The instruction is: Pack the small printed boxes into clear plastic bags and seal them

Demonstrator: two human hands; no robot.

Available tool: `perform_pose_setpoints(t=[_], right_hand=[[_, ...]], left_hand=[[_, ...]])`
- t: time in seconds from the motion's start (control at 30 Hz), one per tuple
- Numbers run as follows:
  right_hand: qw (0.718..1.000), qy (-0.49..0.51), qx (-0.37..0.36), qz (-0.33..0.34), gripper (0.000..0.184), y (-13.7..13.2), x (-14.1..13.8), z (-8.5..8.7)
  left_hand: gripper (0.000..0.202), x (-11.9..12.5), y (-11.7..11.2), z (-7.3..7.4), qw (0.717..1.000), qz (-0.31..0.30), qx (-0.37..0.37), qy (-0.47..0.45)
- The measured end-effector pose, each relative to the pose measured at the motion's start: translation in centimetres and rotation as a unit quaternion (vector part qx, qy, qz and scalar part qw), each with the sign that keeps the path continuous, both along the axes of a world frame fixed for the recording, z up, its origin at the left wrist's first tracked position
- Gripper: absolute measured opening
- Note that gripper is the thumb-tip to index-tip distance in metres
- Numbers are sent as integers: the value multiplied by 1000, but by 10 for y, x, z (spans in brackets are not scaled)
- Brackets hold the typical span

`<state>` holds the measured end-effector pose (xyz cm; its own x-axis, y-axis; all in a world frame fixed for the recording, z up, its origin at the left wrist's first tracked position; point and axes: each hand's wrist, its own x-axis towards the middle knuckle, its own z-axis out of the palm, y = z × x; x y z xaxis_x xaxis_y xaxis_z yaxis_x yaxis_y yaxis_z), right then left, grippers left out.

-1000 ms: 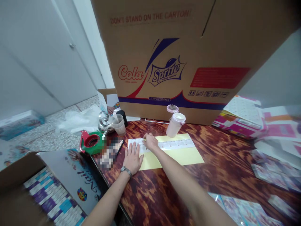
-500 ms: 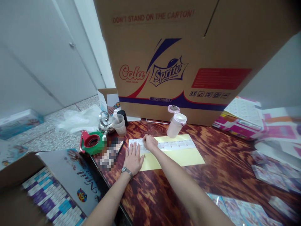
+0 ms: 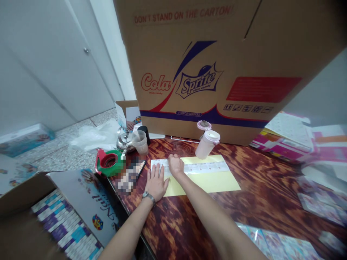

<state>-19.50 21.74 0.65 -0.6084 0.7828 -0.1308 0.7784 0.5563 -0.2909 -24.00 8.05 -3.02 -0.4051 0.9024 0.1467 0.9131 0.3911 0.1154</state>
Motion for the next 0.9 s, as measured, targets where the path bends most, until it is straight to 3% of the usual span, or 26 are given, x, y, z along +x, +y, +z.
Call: perform_pose_setpoints(t=[0.27, 0.53, 0.9], right_hand=[[1000, -8, 11, 19, 27, -1, -8, 2], [994, 34, 2, 107, 19, -1, 15, 0], [991, 88, 10, 97, 12, -4, 7, 1]], left_hand=[[59, 1, -1, 4, 1000, -1, -3, -6], [58, 0, -1, 4, 1000, 0, 0, -16], [70, -2, 0, -3, 1000, 8, 0, 11]])
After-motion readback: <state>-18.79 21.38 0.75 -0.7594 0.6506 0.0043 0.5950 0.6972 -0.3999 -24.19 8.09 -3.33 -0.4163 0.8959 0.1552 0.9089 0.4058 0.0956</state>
